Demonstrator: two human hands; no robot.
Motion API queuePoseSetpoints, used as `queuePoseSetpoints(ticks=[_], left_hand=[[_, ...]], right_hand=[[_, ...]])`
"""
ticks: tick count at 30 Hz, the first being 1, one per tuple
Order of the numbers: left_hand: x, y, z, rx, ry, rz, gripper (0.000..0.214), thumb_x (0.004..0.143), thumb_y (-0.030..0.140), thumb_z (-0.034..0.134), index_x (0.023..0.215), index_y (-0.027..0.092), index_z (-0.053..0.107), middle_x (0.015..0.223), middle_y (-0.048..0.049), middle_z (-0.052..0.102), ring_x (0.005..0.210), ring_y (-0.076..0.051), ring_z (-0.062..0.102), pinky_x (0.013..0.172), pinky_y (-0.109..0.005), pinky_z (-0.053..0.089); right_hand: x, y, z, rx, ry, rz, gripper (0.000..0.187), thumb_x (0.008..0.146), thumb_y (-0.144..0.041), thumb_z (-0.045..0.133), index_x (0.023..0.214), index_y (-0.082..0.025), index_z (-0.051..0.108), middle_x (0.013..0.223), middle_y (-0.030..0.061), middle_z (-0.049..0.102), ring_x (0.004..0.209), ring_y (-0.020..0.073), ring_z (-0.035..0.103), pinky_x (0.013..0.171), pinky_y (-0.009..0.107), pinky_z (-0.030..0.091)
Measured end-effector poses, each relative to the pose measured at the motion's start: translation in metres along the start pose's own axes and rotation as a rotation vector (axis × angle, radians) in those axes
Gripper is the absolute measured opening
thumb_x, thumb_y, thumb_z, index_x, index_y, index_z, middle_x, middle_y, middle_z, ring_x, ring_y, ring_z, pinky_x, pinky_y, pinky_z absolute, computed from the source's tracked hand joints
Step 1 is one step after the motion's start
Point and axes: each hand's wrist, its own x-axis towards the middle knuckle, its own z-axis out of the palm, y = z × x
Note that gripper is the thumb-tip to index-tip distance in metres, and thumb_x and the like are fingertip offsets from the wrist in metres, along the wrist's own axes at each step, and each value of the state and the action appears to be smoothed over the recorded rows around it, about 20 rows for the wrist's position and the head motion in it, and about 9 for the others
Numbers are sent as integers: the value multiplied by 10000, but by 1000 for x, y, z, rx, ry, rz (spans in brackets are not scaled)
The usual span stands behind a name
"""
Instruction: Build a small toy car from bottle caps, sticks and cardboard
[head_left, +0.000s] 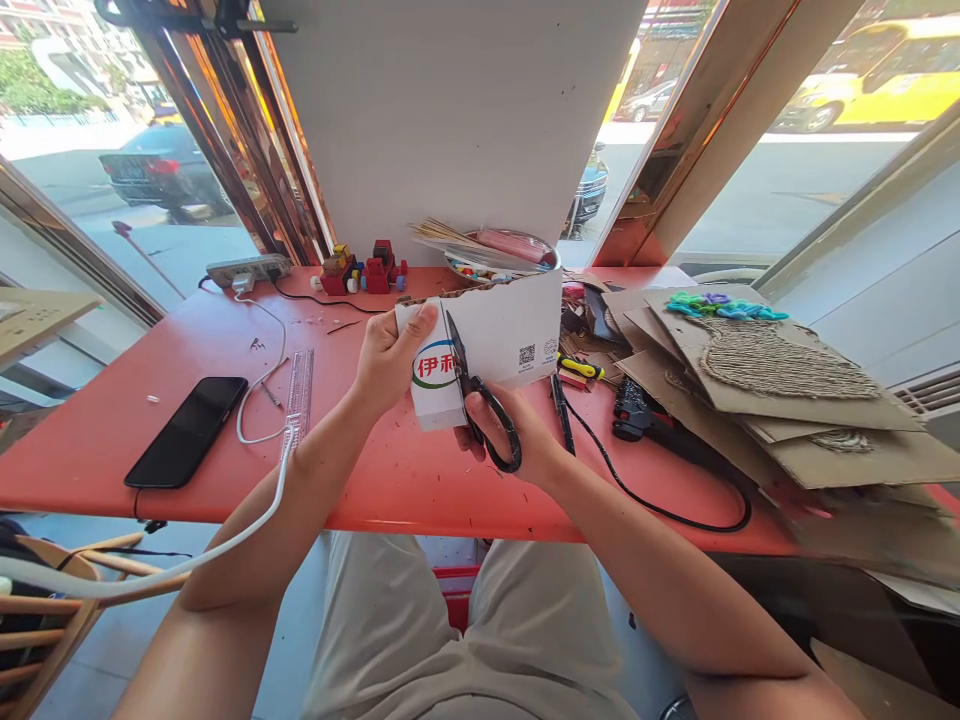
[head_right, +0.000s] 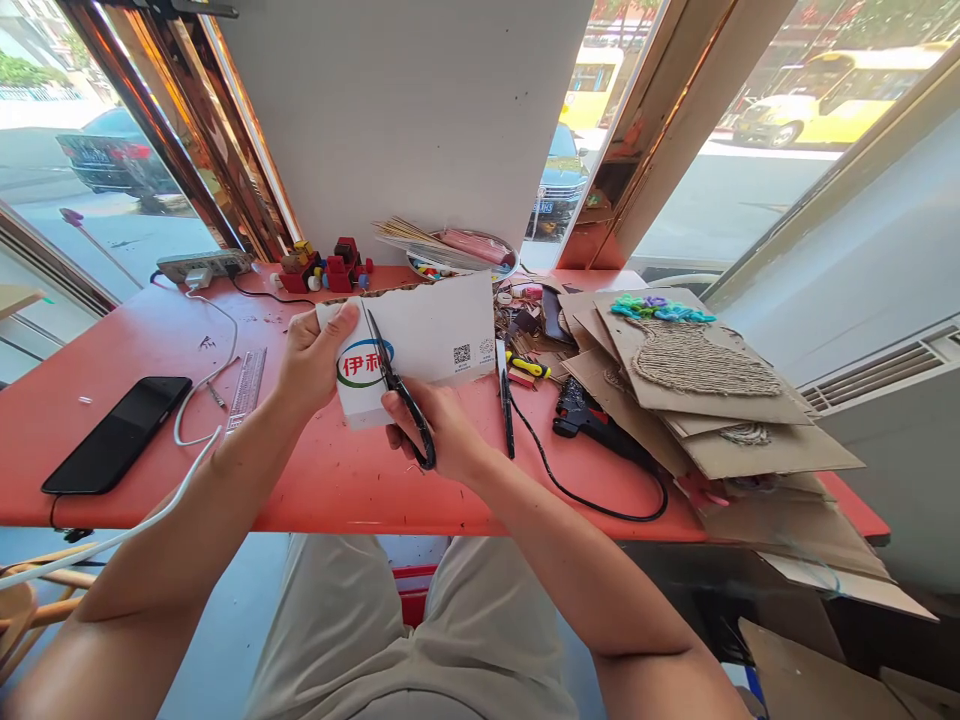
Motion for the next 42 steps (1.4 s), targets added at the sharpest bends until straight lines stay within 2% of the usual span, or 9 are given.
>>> queuePoseSetpoints(ticks=[8, 12, 18, 24, 30, 37, 42], left_hand=[[22, 9, 24, 0, -17, 73, 577, 764, 606, 913, 561, 190, 566, 534, 52, 500, 456, -74, 454, 412, -207, 356], [28, 11, 32, -13, 17, 70, 576, 788, 555, 913, 561, 191, 527, 529, 61, 456, 444, -65, 426, 401, -206, 324], [33, 18, 36, -12, -15, 44, 593, 705, 582, 951, 557, 197, 526, 517, 64, 450, 441, -68, 417, 389, -210, 322], [35, 24, 42, 3, -5, 24, 586, 683, 555, 967, 537, 191, 532, 504, 62, 470, 437, -63, 421, 399, -199, 326], [36, 23, 43, 16, -72, 24, 650, 617, 688, 958, 527, 191, 549, 499, 56, 488, 442, -65, 411, 401, -205, 341], [43, 16, 46, 33, -94, 33, 663, 632, 713, 938, 547, 198, 529, 501, 62, 472, 438, -65, 396, 397, -209, 336], [47, 9, 51, 26, -102, -15, 643, 620, 720, 938, 582, 203, 558, 518, 52, 511, 455, -82, 445, 413, -218, 378]], right_hand=[[1, -4, -7, 65, 161, -42, 773, 764, -1032, 500, 715, -261, 457, 521, -58, 504, 380, 88, 424, 353, 246, 337], [3, -5, -11, 130, 184, -100, 752, 767, -1006, 543, 678, -264, 460, 496, -57, 492, 359, 83, 404, 349, 249, 330], [5, -7, -11, 139, 228, -137, 739, 783, -993, 534, 669, -268, 450, 482, -64, 485, 351, 81, 396, 351, 248, 331], [4, -6, -11, 183, 231, -134, 745, 751, -1006, 543, 693, -270, 450, 493, -70, 479, 355, 85, 397, 363, 257, 361], [3, -8, -15, 123, 284, -145, 767, 729, -1021, 547, 707, -256, 486, 533, -51, 532, 429, 97, 472, 413, 243, 388], [9, -7, -26, 217, 190, -114, 795, 680, -1040, 572, 724, -249, 511, 512, -58, 530, 390, 85, 415, 369, 229, 330], [8, -9, -34, 183, 218, -96, 724, 723, -958, 634, 753, -241, 536, 542, -47, 552, 396, 83, 431, 374, 229, 351]])
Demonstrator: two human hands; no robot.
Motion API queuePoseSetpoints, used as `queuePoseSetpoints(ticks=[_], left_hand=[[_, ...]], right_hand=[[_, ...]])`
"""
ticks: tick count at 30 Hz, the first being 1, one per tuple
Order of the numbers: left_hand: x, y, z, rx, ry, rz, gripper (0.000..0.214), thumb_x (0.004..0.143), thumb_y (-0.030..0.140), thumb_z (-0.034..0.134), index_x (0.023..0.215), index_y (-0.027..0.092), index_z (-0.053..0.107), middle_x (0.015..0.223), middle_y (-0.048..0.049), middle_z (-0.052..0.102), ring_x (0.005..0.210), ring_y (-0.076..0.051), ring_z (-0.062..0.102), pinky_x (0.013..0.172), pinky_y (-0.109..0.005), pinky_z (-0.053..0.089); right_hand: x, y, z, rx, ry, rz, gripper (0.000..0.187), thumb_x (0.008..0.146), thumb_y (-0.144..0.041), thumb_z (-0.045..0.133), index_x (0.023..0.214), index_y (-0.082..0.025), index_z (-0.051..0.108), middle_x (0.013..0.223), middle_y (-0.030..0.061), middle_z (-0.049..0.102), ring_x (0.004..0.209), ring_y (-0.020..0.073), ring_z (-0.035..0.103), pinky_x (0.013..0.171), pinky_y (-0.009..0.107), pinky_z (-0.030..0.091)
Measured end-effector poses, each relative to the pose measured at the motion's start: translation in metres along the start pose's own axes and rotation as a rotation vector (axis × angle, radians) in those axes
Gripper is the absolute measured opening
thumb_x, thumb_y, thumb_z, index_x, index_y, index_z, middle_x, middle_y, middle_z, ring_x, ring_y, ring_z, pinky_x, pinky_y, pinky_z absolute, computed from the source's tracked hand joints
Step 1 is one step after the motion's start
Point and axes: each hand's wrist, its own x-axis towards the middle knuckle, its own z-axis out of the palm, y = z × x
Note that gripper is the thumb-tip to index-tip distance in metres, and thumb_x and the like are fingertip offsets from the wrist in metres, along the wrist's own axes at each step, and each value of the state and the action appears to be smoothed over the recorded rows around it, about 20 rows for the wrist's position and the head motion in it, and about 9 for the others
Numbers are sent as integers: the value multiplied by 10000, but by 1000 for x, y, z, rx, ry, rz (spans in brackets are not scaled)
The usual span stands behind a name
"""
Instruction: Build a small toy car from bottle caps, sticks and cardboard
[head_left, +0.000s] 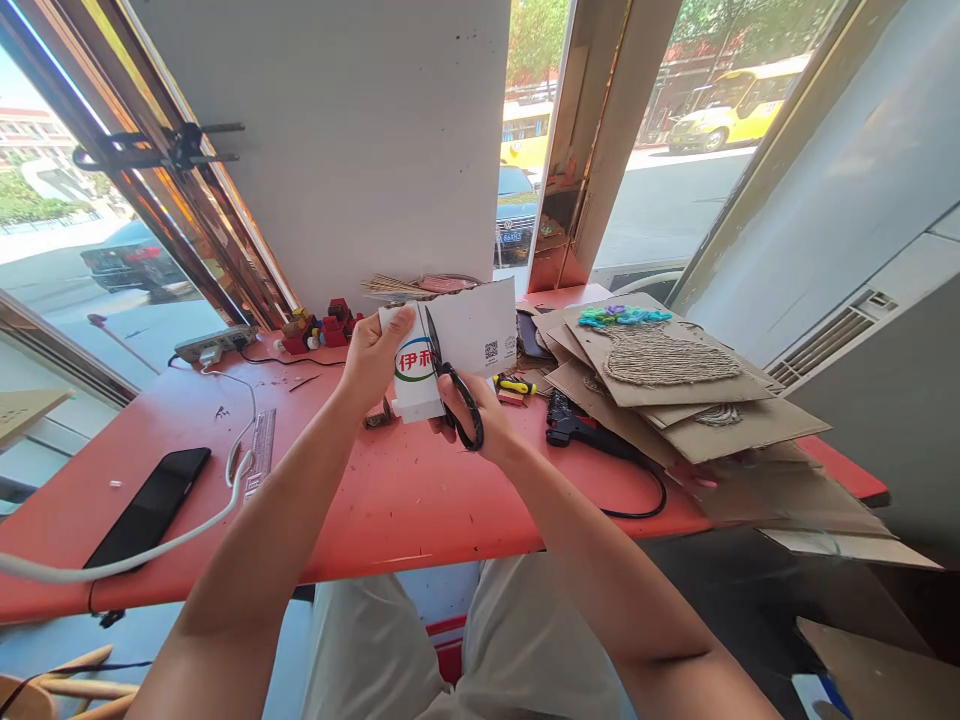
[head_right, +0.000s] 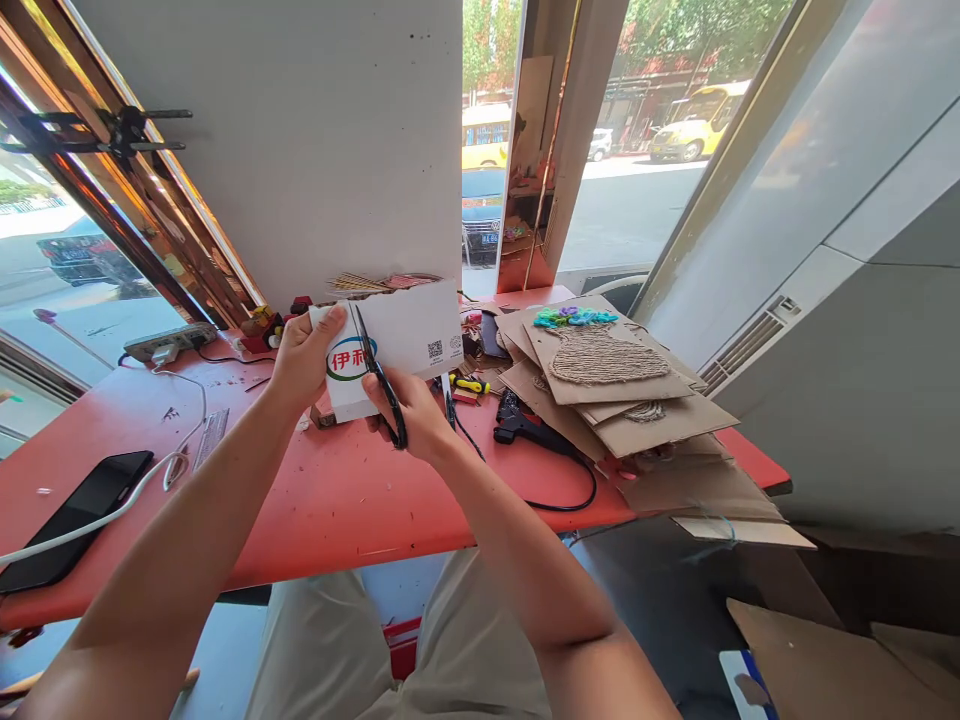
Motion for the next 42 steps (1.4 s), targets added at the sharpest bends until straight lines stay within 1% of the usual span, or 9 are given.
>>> queuePoseSetpoints(ticks=[5, 7, 13, 19, 25, 28, 32, 37, 42], left_hand=[[1, 0, 2, -5, -22, -12, 662, 573, 732, 954, 578, 205, 553, 523, 52, 541, 459, -90, 468, 426, -227, 406], [2, 2, 4, -15, -29, -2, 651, 595, 722, 951, 583, 203, 558, 530, 52, 530, 464, -87, 464, 426, -223, 405], [5, 6, 8, -23, -42, 19, 628, 661, 653, 955, 566, 193, 538, 540, 60, 475, 458, -65, 396, 414, -213, 337], [6, 7, 10, -42, -23, 7, 608, 696, 618, 951, 570, 196, 532, 548, 58, 475, 460, -65, 390, 423, -216, 335], [-3, 5, 13, 33, -103, -11, 697, 582, 738, 946, 541, 205, 499, 508, 62, 452, 454, -69, 371, 413, -220, 314], [-5, 2, 17, 13, -97, -6, 704, 593, 761, 928, 536, 207, 498, 501, 59, 453, 449, -71, 371, 414, -223, 318], [-2, 1, 21, -16, -99, -13, 659, 666, 659, 944, 537, 207, 483, 507, 64, 436, 447, -72, 366, 415, -230, 310], [6, 0, 27, -20, -68, -36, 608, 777, 542, 920, 551, 202, 469, 523, 73, 418, 458, -73, 396, 426, -217, 316], [13, -10, 32, -29, -54, -65, 623, 783, 519, 926, 536, 202, 449, 517, 75, 402, 451, -74, 404, 428, -216, 333]], right_hand=[[-1, -2, -1, -34, 23, -6, 693, 768, -933, 592, 728, -244, 523, 526, -55, 521, 386, 85, 440, 371, 229, 368], [-1, -3, 0, -53, 49, -17, 695, 779, -938, 566, 709, -248, 511, 514, -56, 500, 390, 89, 443, 366, 230, 366], [0, -4, 3, -100, 86, -62, 773, 728, -1035, 487, 668, -265, 467, 475, -49, 476, 372, 101, 438, 357, 255, 372], [1, -1, 3, -123, 101, -76, 806, 690, -1083, 452, 667, -278, 436, 467, -43, 466, 393, 117, 456, 362, 264, 385], [6, 7, -2, -140, 140, -93, 804, 720, -1067, 451, 723, -264, 478, 577, -25, 511, 480, 129, 494, 411, 269, 425], [8, 9, -3, -143, 155, -87, 791, 738, -1056, 447, 730, -266, 466, 611, -14, 512, 510, 140, 507, 423, 279, 434], [8, 10, -6, -147, 181, -66, 773, 753, -1037, 467, 769, -265, 501, 613, -19, 532, 501, 143, 505, 439, 286, 444], [8, 9, -10, -182, 206, -49, 740, 794, -995, 479, 772, -258, 537, 556, -25, 518, 477, 147, 507, 405, 264, 385], [11, 10, -13, -216, 261, -28, 695, 818, -943, 517, 710, -256, 513, 529, -27, 490, 454, 135, 485, 404, 259, 388]])
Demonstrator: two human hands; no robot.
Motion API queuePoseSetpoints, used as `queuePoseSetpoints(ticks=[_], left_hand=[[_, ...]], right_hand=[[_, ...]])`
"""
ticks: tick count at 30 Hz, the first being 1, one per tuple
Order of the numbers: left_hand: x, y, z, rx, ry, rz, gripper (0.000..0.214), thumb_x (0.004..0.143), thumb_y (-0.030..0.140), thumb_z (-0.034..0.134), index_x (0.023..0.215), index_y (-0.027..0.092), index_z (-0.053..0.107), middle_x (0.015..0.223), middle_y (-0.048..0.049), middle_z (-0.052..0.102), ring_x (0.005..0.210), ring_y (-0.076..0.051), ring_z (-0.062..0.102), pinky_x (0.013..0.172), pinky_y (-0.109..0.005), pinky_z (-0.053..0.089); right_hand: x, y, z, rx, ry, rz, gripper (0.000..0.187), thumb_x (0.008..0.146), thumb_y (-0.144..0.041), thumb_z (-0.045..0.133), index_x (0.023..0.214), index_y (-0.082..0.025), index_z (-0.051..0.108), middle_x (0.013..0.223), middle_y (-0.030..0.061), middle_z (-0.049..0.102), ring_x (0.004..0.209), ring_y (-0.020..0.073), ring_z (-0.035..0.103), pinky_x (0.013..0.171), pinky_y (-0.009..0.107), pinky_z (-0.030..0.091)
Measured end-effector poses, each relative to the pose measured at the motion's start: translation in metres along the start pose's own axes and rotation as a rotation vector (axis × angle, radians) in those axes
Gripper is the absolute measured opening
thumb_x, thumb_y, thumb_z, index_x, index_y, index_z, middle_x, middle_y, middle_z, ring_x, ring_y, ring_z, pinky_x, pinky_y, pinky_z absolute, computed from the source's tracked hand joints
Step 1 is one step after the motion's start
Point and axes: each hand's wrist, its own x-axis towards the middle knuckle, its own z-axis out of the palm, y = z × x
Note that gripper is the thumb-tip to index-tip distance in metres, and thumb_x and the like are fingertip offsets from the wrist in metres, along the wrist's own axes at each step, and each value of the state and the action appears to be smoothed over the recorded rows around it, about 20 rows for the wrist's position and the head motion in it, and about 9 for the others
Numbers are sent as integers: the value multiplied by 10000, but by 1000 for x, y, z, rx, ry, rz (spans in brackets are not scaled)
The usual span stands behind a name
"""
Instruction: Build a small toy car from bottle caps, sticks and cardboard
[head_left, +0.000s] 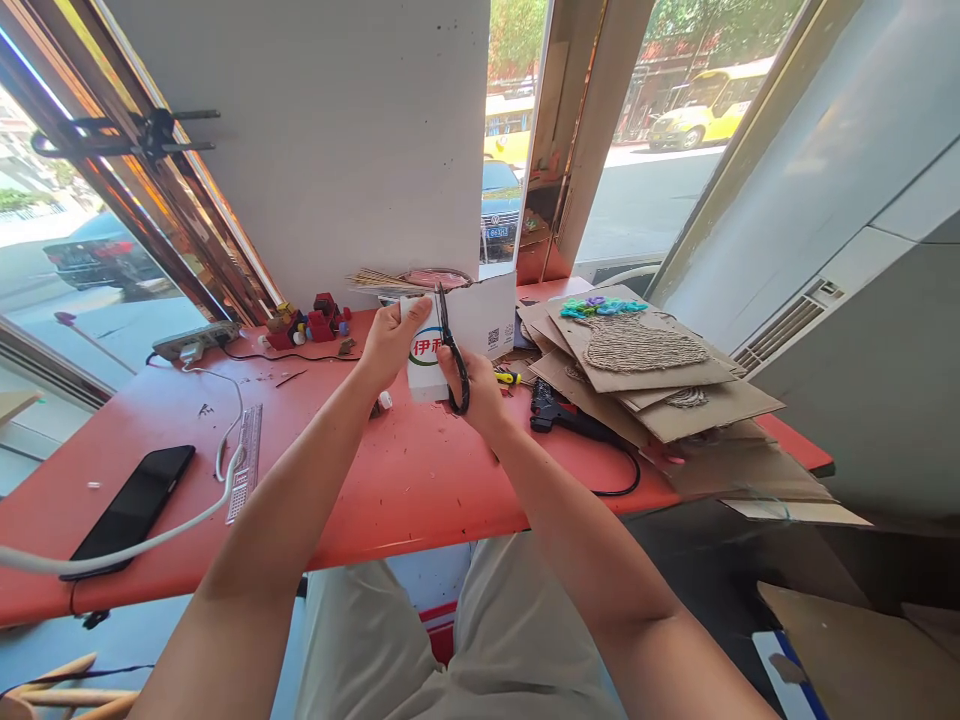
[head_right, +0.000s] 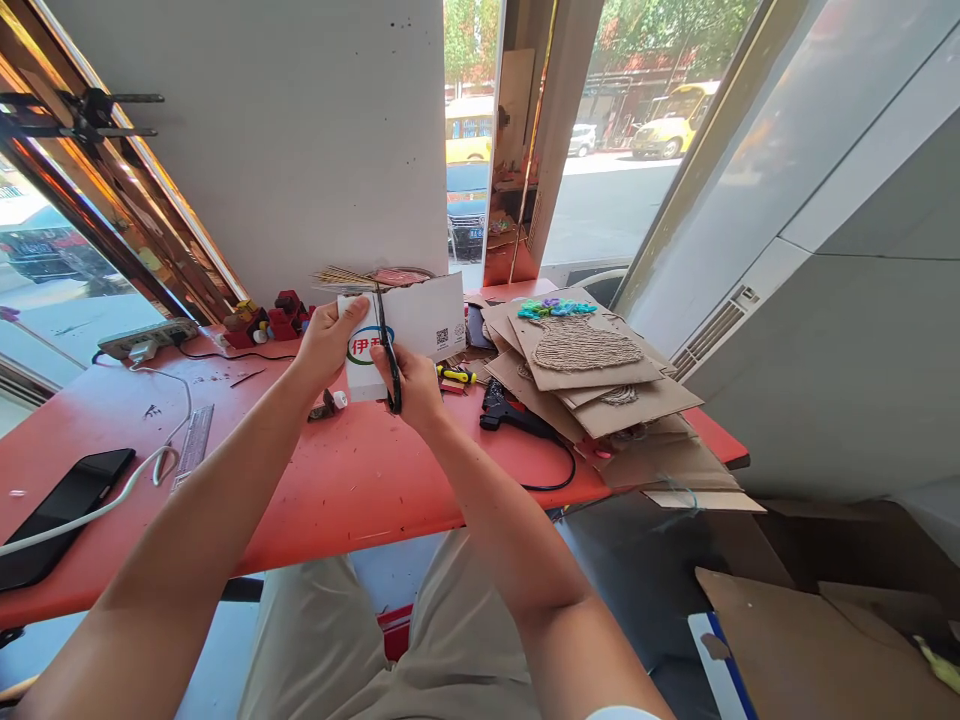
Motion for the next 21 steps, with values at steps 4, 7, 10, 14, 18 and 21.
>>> queuePoseSetpoints(ticks=[4, 7, 10, 14, 18, 21], left_hand=[[2, -11, -6, -4, 31, -39, 628, 753, 565, 934, 531, 196, 477, 510, 69, 444, 439, -71, 401, 417, -214, 329], [2, -17, -22, -17, 69, -25, 632, 732, 574, 948, 531, 192, 486, 514, 62, 466, 449, -70, 409, 428, -215, 329], [1, -17, -49, -12, 147, 46, 594, 770, 554, 933, 562, 191, 511, 534, 59, 476, 477, -77, 440, 456, -217, 349], [-5, -15, -87, 11, 231, 147, 578, 772, 565, 930, 593, 198, 521, 549, 61, 471, 500, -85, 448, 473, -225, 349], [-19, -21, -103, -31, 284, 158, 558, 815, 589, 892, 638, 207, 525, 581, 64, 464, 507, -88, 466, 488, -223, 381], [-34, -26, -98, -78, 259, 114, 549, 807, 600, 893, 673, 223, 517, 589, 68, 461, 506, -102, 496, 487, -230, 421]], right_hand=[[7, 5, 0, -51, 4, 67, 599, 904, -806, 565, 677, -253, 515, 528, -40, 470, 428, 123, 444, 420, 268, 408], [14, 13, -7, -334, 49, 154, 537, 952, -615, 661, 597, -263, 463, 532, -17, 504, 508, 159, 528, 517, 284, 442], [19, 26, -18, -551, 74, 216, 540, 859, -384, 817, 534, -284, 398, 577, 43, 564, 703, 246, 658, 642, 322, 462], [21, 41, -29, -689, 60, 251, 536, 720, -273, 899, 507, -292, 407, 644, 99, 632, 879, 319, 717, 707, 347, 473], [18, 35, -22, -703, 1, 167, 296, 803, -404, 797, 643, -269, 588, 643, 56, 645, 770, 264, 671, 652, 328, 451], [10, 22, -7, -498, -158, 127, 263, 907, -496, 614, 800, -257, 588, 644, -8, 595, 624, 191, 536, 605, 317, 417]])
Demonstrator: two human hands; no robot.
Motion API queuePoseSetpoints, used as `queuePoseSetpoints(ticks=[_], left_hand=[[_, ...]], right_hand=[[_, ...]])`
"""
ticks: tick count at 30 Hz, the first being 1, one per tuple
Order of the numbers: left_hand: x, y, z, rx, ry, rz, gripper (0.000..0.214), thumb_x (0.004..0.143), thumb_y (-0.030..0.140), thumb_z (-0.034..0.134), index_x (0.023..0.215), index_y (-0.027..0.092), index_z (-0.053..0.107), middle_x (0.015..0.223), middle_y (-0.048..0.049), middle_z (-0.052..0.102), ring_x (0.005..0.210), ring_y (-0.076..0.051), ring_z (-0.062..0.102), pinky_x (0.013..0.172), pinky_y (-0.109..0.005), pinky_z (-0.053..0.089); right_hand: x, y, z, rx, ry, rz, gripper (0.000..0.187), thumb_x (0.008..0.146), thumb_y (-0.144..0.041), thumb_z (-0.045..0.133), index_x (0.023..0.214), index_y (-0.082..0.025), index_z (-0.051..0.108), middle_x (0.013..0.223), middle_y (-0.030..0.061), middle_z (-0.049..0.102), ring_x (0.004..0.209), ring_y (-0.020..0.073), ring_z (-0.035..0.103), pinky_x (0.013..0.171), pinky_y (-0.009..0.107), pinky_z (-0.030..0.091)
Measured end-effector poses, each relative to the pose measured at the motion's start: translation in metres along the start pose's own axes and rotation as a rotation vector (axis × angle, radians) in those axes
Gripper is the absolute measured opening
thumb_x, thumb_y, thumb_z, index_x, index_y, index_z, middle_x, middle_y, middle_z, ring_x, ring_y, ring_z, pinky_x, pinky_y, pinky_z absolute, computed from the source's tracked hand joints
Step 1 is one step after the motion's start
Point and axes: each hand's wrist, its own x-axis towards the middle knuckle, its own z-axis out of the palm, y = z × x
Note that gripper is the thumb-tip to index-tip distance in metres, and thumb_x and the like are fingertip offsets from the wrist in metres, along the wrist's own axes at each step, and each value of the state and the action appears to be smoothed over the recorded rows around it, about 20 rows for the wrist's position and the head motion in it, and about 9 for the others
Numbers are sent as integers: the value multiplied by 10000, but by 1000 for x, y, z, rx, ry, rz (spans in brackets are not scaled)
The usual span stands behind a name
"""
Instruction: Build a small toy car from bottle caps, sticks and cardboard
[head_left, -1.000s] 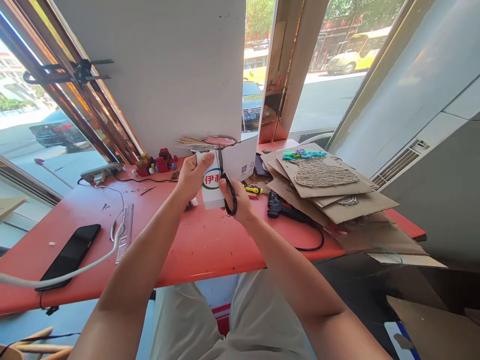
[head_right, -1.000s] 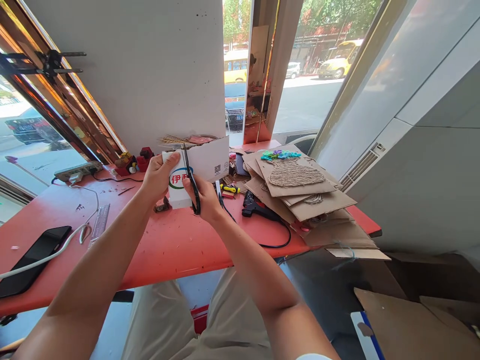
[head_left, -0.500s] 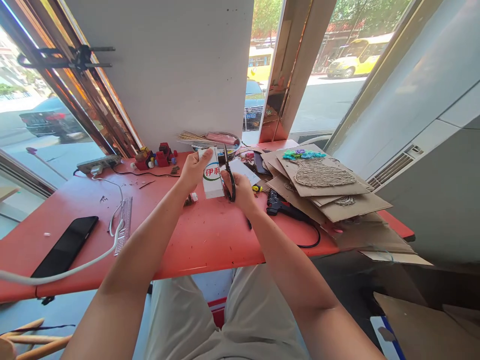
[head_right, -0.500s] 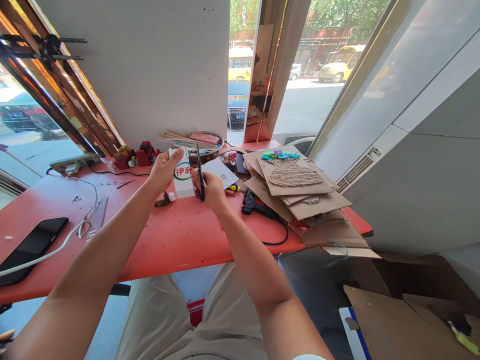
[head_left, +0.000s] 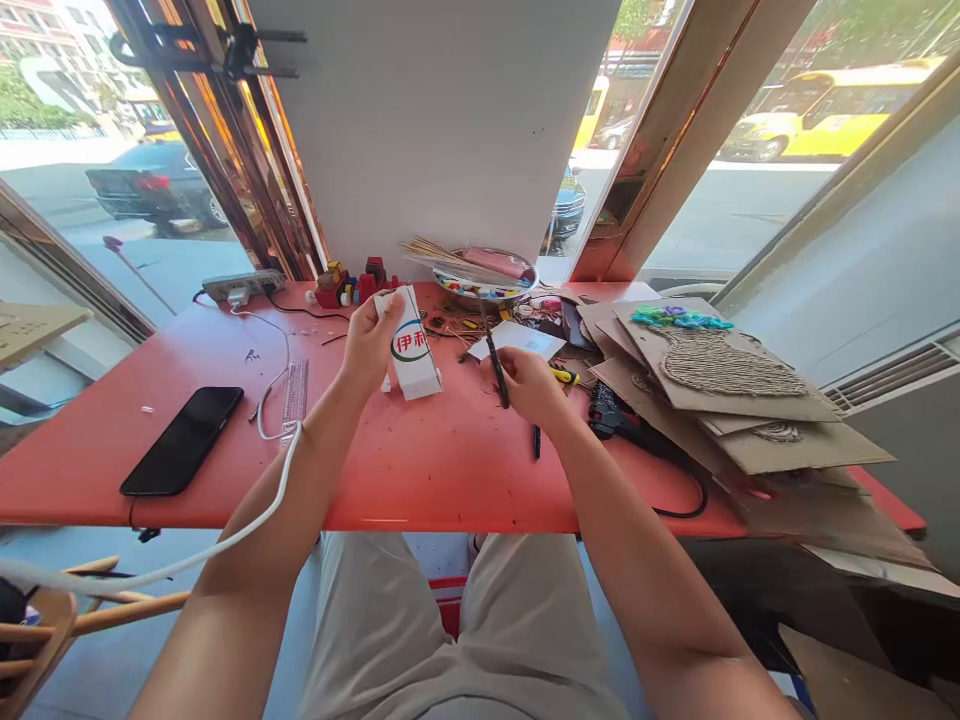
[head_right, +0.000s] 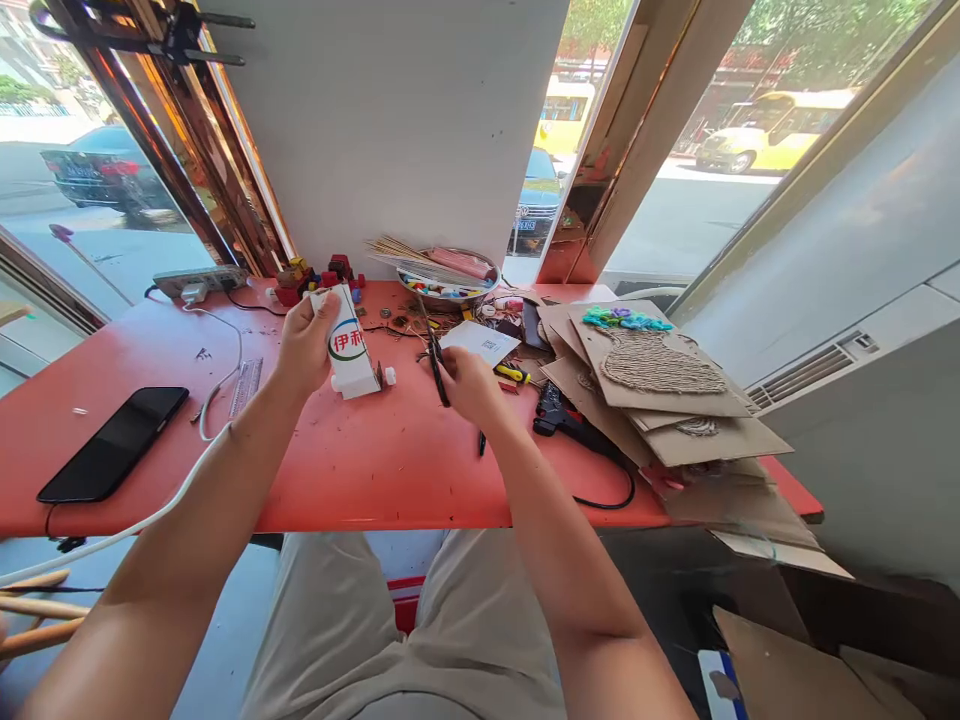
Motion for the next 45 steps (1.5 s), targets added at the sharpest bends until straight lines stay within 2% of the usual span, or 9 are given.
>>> queuePoseSetpoints(ticks=[2, 5, 11, 18, 23, 29, 35, 41, 45], left_hand=[[-11, 0, 4, -4, -40, -35, 530, 779, 612, 903, 709, 229, 544, 598, 66, 482, 518, -113, 521, 491, -236, 439], [-23, 3, 9, 40, -114, -62, 512, 738, 634, 906, 747, 227, 595, 611, 58, 518, 538, -118, 530, 492, -238, 443], [-32, 6, 17, 93, -154, -21, 541, 709, 658, 906, 712, 213, 598, 604, 64, 530, 521, -89, 468, 489, -220, 416], [-38, 2, 24, 56, -112, -65, 583, 661, 675, 927, 744, 225, 567, 597, 82, 450, 515, -89, 468, 459, -212, 384], [-41, 1, 29, 53, -74, -35, 619, 680, 717, 907, 716, 231, 523, 602, 78, 456, 496, -83, 470, 453, -209, 409], [-41, 7, 34, 74, -66, -10, 739, 578, 821, 905, 647, 227, 471, 554, 89, 430, 460, -68, 425, 423, -200, 377], [-34, 13, 40, 110, -104, -23, 630, 646, 724, 917, 684, 229, 529, 569, 81, 428, 480, -83, 453, 431, -212, 371], [-20, 17, 56, 168, -140, 7, 627, 629, 698, 925, 638, 218, 522, 562, 76, 452, 506, -75, 405, 463, -211, 372], [-12, 10, 60, 134, -171, -30, 615, 613, 680, 940, 635, 219, 534, 569, 70, 467, 509, -79, 409, 454, -218, 379]], right_hand=[[-8, -10, 7, 86, -78, -71, 294, 933, -546, 542, 825, -275, 510, 677, -24, 566, 613, 174, 480, 606, 318, 412], [-18, -20, 14, 91, -134, -188, 340, 952, -592, 519, 828, -292, 418, 732, -22, 547, 680, 181, 494, 661, 326, 438], [-25, -25, 18, 94, -221, -295, 282, 962, -523, 486, 864, -305, 337, 805, -5, 592, 734, 195, 548, 701, 326, 450], [-29, -28, 24, -27, -129, -231, 308, 980, -455, 557, 879, -312, 304, 806, 4, 622, 705, 215, 565, 658, 309, 375], [-31, -28, 28, -51, -86, -243, 315, 1017, -406, 550, 850, -309, 302, 726, -25, 551, 623, 189, 506, 614, 289, 305], [-30, -25, 32, 21, -84, -248, 385, 1033, -472, 557, 786, -302, 316, 667, -36, 488, 588, 170, 433, 594, 292, 285], [-30, -28, 31, 152, -59, -228, 481, 1033, -625, 554, 749, -287, 365, 633, -36, 498, 575, 154, 453, 592, 292, 323], [-28, -29, 30, 327, 19, -210, 606, 971, -827, 432, 720, -275, 427, 623, -23, 488, 565, 147, 466, 516, 283, 352], [-24, -32, 28, 409, -18, -114, 629, 969, -832, 433, 686, -270, 447, 572, -22, 487, 500, 143, 491, 449, 271, 390]])
